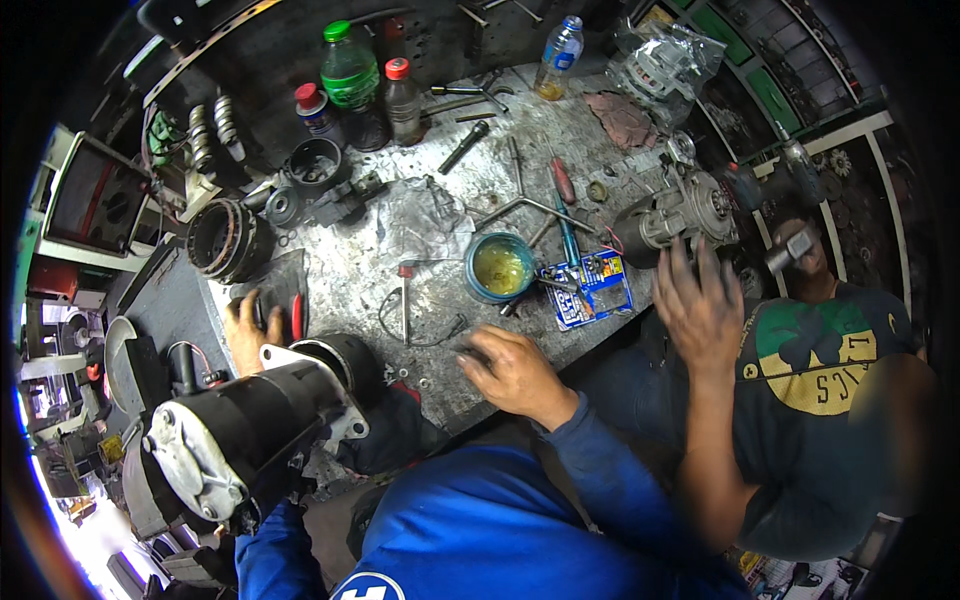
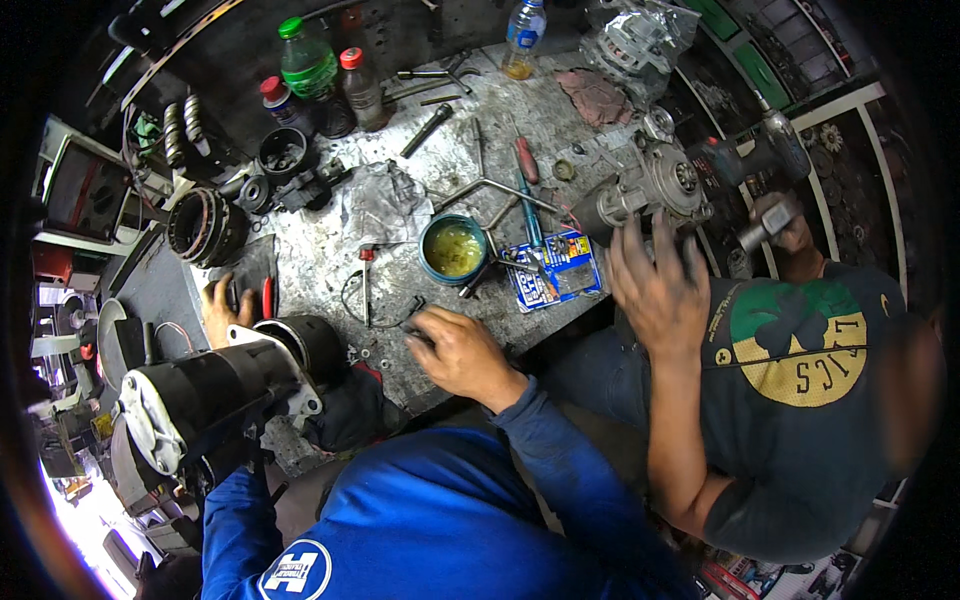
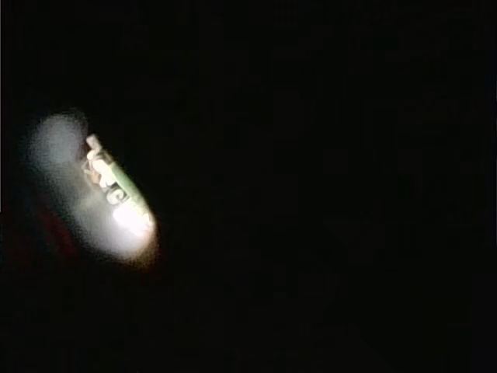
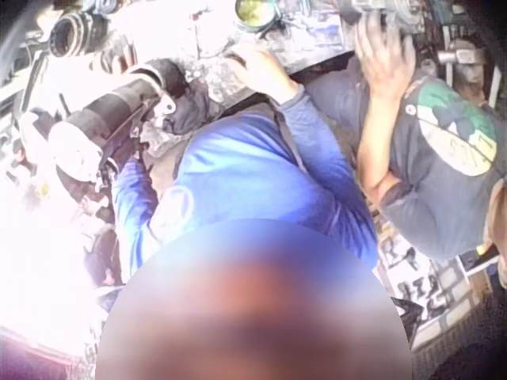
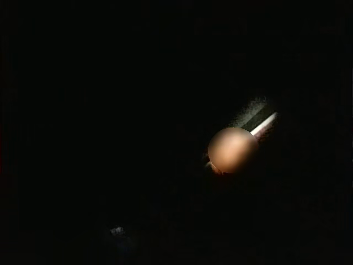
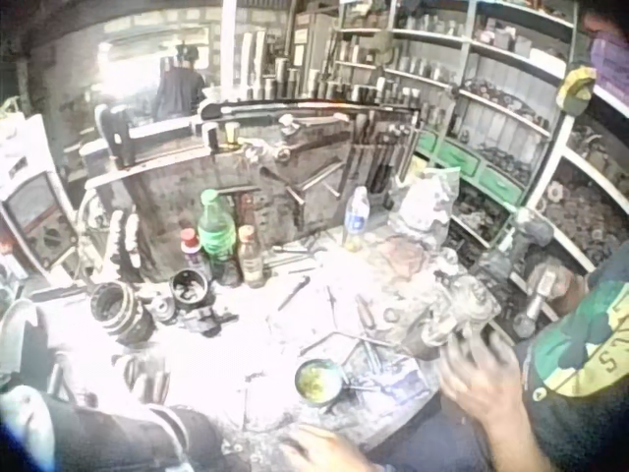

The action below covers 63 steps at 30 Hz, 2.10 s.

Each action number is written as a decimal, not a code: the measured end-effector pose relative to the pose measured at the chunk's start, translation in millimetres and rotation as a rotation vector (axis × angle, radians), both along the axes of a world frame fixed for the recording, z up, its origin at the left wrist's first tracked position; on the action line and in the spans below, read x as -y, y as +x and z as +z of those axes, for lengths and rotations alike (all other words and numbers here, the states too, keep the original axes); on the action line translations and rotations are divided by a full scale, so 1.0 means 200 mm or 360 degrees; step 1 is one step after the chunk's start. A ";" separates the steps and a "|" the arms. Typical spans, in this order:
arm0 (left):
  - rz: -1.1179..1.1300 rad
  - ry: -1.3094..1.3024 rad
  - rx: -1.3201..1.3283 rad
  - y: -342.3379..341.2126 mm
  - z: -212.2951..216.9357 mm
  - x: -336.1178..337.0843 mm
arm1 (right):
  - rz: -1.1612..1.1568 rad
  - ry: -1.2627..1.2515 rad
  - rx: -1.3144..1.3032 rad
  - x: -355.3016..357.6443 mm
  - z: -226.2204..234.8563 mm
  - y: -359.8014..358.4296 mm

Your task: The person assembles a cylindrical mechanical component on a workbench. They use a T-handle wrench to tighten bolts, a hammer to tap parts into place, and a cordless impact driver to secure fasteners. The person also wipes the component with a cloth and handles small parts like bolts and a rubber seal.

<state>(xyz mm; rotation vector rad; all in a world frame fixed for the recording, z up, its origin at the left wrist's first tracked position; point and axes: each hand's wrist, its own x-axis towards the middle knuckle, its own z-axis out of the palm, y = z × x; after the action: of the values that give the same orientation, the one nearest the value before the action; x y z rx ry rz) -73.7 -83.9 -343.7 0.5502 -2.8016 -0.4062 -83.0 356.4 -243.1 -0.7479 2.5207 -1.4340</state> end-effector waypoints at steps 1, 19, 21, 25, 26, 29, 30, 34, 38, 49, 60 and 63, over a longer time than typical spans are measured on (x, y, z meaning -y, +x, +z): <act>0.0120 -0.0253 0.0049 0.01 -0.02 0.02 | 0.0023 0.0028 -0.0073 0.04 0.02 -0.04; 0.0131 0.0616 -0.0220 0.08 -0.08 0.16 | -0.0395 0.0884 -0.0299 0.72 -0.36 -0.75; 0.0170 0.0654 -0.0120 0.13 -0.05 0.14 | -0.0435 0.0835 -0.0441 0.71 -0.31 -0.78; 0.0141 0.1064 -0.0708 0.13 0.08 0.05 | -0.0587 0.0288 -0.0595 0.61 -0.04 -0.80; 0.0129 0.1076 -0.0779 0.12 0.14 0.06 | -0.0559 0.0184 -0.0593 0.58 0.05 -0.81; 0.0251 0.0977 -0.1014 0.15 0.31 0.06 | -0.0454 -0.0119 -0.0674 0.49 0.27 -0.77; 0.0366 0.0895 -0.1013 0.15 0.37 0.09 | -0.0470 -0.0233 -0.0531 0.48 0.32 -0.74; 0.0393 0.1087 -0.1246 0.20 0.55 0.16 | -0.0475 -0.0402 -0.0638 0.46 0.40 -0.67; 0.0371 0.0644 -0.1094 0.29 0.62 0.26 | -0.0366 -0.0658 -0.0370 0.46 0.37 -0.61; 0.0577 0.1047 -0.0564 0.39 0.18 0.44 | 0.0269 -0.1121 0.0556 0.85 0.23 -0.54; 0.0528 0.1008 -0.0295 0.24 0.24 0.34 | -0.0677 -0.0545 0.0517 0.02 0.07 -0.19; 0.0125 0.0336 -0.0072 0.12 0.07 0.31 | -0.0550 -0.0158 0.0553 -0.03 0.01 -0.03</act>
<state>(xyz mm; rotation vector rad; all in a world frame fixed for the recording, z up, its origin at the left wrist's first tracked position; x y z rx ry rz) -49.8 -146.6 -330.4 0.6836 -2.7006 -0.6935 -89.1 362.2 -241.1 -0.0563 2.3934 -1.6326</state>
